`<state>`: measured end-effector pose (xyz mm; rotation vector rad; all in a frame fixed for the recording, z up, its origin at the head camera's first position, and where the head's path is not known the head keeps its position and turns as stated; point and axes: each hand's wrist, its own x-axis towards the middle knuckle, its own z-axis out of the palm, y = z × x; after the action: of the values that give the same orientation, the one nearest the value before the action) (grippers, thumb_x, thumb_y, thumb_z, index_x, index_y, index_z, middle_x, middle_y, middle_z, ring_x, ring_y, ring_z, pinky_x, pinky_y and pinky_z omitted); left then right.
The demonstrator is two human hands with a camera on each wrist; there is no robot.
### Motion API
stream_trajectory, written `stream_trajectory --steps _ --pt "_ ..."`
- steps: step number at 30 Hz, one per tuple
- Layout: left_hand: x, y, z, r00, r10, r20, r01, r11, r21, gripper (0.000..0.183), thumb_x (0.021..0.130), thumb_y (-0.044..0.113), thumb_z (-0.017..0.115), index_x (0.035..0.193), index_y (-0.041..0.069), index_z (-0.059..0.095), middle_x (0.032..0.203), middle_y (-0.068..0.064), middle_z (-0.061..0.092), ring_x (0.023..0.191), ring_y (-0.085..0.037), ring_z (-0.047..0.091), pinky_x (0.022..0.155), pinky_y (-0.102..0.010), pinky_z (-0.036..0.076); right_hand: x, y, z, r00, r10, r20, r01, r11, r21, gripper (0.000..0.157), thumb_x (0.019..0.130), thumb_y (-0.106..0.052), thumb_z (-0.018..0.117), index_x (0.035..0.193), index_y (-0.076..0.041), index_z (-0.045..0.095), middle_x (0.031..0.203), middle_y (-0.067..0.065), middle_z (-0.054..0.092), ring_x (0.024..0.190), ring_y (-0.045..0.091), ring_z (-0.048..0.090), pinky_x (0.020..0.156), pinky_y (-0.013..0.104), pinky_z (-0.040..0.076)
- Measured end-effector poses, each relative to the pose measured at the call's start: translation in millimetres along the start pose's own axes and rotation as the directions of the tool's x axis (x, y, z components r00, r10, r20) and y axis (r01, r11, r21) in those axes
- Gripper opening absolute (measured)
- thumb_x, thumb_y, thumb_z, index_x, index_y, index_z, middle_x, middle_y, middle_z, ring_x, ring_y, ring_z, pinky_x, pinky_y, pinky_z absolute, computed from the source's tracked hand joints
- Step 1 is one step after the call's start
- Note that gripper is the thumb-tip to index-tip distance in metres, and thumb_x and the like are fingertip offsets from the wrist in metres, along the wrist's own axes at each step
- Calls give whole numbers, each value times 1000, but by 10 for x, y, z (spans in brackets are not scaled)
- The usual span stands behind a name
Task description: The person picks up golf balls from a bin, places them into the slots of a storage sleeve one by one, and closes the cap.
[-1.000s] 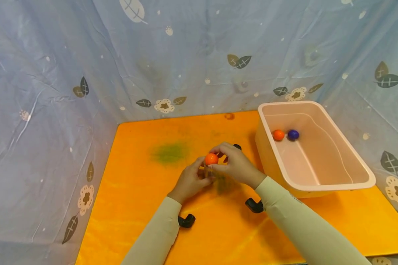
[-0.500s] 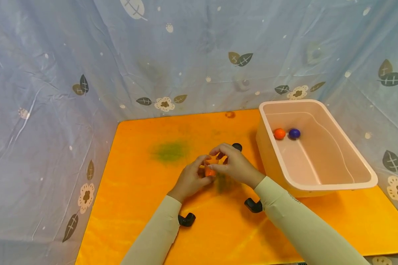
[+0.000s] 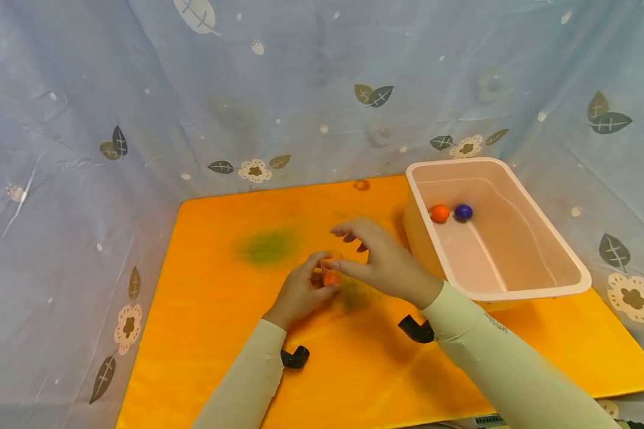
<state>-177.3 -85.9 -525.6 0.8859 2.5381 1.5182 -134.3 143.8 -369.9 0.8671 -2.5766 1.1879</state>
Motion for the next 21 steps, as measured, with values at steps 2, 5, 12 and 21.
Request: stream_trajectory --steps 2,5,12,21 --pt "-8 -3 -6 1000 -8 -1 8 1000 4 68 97 18 88 154 27 53 128 -1 71 107 -20 76 91 -45 61 42 -131 -201 999 -50 -17 50 999 -4 52 97 -17 87 143 -5 64 137 7 65 118 27 63 89 44 56" --pt "-20 -7 -6 1000 -29 8 29 1000 11 69 97 19 89 155 25 52 131 0 69 109 -19 76 92 -45 61 93 -276 -509 997 -73 -24 73 997 -3 56 96 -17 88 145 -7 64 141 3 65 124 22 62 92 43 54" --pt "-30 3 25 998 -70 9 70 997 11 68 97 19 88 153 30 53 131 6 66 109 -11 74 90 -43 60 264 -401 -1206 998 -35 -44 31 995 -99 72 93 -15 91 156 -12 56 154 3 57 108 21 69 109 50 45" --pt "-20 37 22 998 -59 1 59 998 0 69 96 16 89 152 34 54 129 9 64 106 -6 73 88 -37 60 462 102 -1931 975 208 -83 -221 949 -224 99 94 -27 91 173 -17 31 175 9 28 160 36 22 127 62 14"
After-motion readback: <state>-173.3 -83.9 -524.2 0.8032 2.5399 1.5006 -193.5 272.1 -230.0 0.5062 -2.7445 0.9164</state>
